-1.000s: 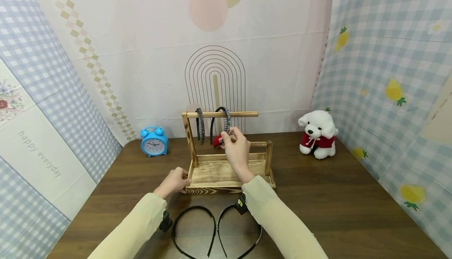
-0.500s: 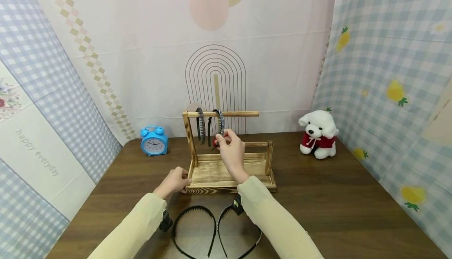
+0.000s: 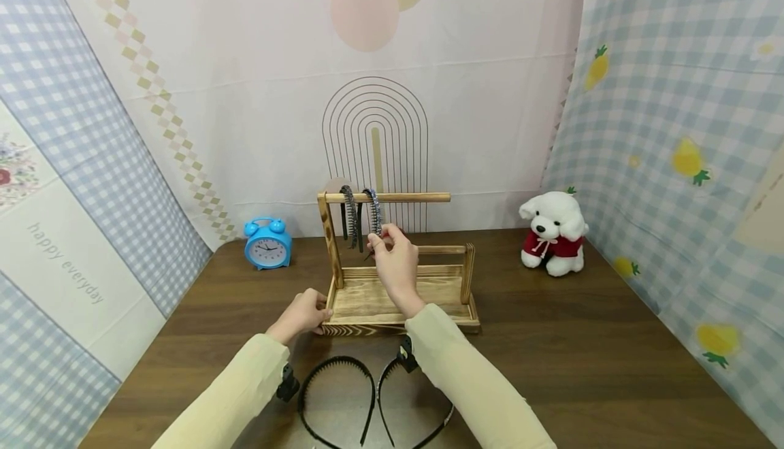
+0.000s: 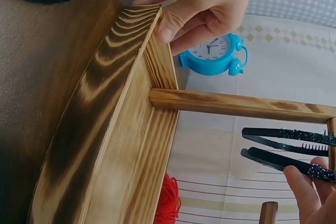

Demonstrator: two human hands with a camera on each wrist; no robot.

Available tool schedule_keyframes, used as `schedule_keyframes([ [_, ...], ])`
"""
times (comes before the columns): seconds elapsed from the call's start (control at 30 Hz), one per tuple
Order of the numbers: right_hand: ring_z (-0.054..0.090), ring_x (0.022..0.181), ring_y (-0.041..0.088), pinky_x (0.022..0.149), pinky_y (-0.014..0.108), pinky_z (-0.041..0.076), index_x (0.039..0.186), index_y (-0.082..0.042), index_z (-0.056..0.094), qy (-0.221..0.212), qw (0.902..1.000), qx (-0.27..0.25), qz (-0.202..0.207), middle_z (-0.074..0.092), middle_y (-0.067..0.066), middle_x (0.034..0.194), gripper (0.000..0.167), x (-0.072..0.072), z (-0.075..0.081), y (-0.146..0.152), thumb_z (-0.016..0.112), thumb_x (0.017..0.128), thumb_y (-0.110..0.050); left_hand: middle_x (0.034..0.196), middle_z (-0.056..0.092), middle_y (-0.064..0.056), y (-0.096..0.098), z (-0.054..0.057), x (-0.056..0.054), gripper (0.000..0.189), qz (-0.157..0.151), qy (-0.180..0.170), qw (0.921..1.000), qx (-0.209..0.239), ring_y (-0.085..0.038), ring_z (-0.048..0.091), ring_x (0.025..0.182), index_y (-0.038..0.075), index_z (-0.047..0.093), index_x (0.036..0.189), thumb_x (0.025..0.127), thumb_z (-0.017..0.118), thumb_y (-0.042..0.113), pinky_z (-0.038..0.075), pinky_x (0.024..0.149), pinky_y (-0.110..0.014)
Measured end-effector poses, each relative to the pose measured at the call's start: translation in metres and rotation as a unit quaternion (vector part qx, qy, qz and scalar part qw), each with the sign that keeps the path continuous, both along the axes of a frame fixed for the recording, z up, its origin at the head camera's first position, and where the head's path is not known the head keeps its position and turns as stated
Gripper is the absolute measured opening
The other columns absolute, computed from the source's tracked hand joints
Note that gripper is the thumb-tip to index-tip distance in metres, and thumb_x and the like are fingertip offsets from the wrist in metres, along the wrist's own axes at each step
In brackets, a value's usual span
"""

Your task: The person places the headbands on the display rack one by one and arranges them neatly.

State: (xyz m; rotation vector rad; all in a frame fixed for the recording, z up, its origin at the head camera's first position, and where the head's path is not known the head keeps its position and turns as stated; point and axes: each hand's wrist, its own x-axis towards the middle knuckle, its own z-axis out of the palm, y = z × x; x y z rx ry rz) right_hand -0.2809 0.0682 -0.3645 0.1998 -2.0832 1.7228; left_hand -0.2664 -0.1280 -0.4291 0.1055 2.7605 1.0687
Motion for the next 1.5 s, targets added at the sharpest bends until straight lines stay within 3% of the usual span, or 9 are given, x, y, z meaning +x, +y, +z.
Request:
schedule_keyframes([
  [0.23, 0.072, 0.081, 0.025, 0.07, 0.031, 0.062, 0.094, -0.007, 0.067, -0.005, 0.9994, 0.032, -0.009, 0.074, 0.01, 0.09, 0.013, -0.001, 0.002, -0.002, 0.068, 0.093, -0.02, 0.109, 0.064, -0.03, 0.0, -0.001, -0.001, 0.031, 0.001, 0.003, 1.0, -0.002, -0.022, 0.068, 0.059, -0.013, 0.06, 0.122, 0.094, 0.062, 0.002, 0.06, 0.056, -0.032],
  [0.33, 0.071, 0.082, 0.025, 0.07, 0.035, 0.06, 0.095, -0.008, 0.068, -0.012, 0.9986, 0.05, -0.015, 0.075, 0.009, 0.093, 0.013, 0.0, 0.003, -0.002, 0.068, 0.093, -0.021, 0.105, 0.066, -0.028, 0.0, -0.001, 0.0, 0.028, 0.005, 0.002, 1.0, -0.004, -0.022, 0.067, 0.058, -0.011, 0.063, 0.119, 0.094, 0.063, 0.003, 0.06, 0.056, -0.032],
  [0.6, 0.067, 0.11, 0.028, 0.097, 0.045, 0.053, 0.123, -0.01, 0.065, -0.044, 0.9962, 0.075, -0.005, 0.071, 0.012, 0.115, 0.038, 0.005, 0.004, 0.0, 0.07, 0.092, -0.03, 0.093, 0.067, -0.023, 0.0, -0.001, 0.001, 0.022, -0.001, 0.005, 1.0, -0.006, -0.021, 0.067, 0.057, -0.01, 0.065, 0.112, 0.094, 0.063, 0.003, 0.06, 0.056, -0.032],
  [0.87, 0.065, 0.114, 0.028, 0.098, 0.04, 0.054, 0.131, -0.006, 0.058, -0.049, 0.9975, 0.048, 0.02, 0.066, 0.014, 0.124, 0.048, 0.008, 0.0, 0.002, 0.074, 0.089, -0.024, 0.098, 0.065, -0.026, 0.0, -0.002, 0.001, 0.024, -0.005, 0.006, 1.0, -0.005, -0.021, 0.066, 0.058, -0.012, 0.064, 0.114, 0.094, 0.062, 0.002, 0.06, 0.056, -0.032],
  [1.1, 0.061, 0.116, 0.029, 0.101, 0.04, 0.052, 0.135, -0.002, 0.05, -0.055, 0.9979, 0.03, 0.017, 0.062, 0.016, 0.125, 0.058, 0.013, 0.0, 0.007, 0.076, 0.087, -0.023, 0.089, 0.066, -0.021, 0.001, -0.001, 0.001, 0.019, -0.004, 0.01, 0.9999, -0.008, -0.022, 0.066, 0.057, -0.01, 0.066, 0.108, 0.094, 0.063, 0.002, 0.06, 0.055, -0.032],
  [1.5, 0.062, 0.114, 0.033, 0.1, 0.041, 0.052, 0.127, 0.001, 0.055, -0.092, 0.9953, 0.03, -0.007, 0.062, 0.021, 0.124, 0.052, 0.025, 0.0, 0.031, 0.077, 0.085, -0.022, 0.089, 0.066, -0.022, 0.001, -0.001, 0.0, 0.02, 0.003, 0.011, 0.9999, -0.008, -0.021, 0.067, 0.056, -0.01, 0.066, 0.109, 0.093, 0.063, 0.002, 0.06, 0.054, -0.032],
])
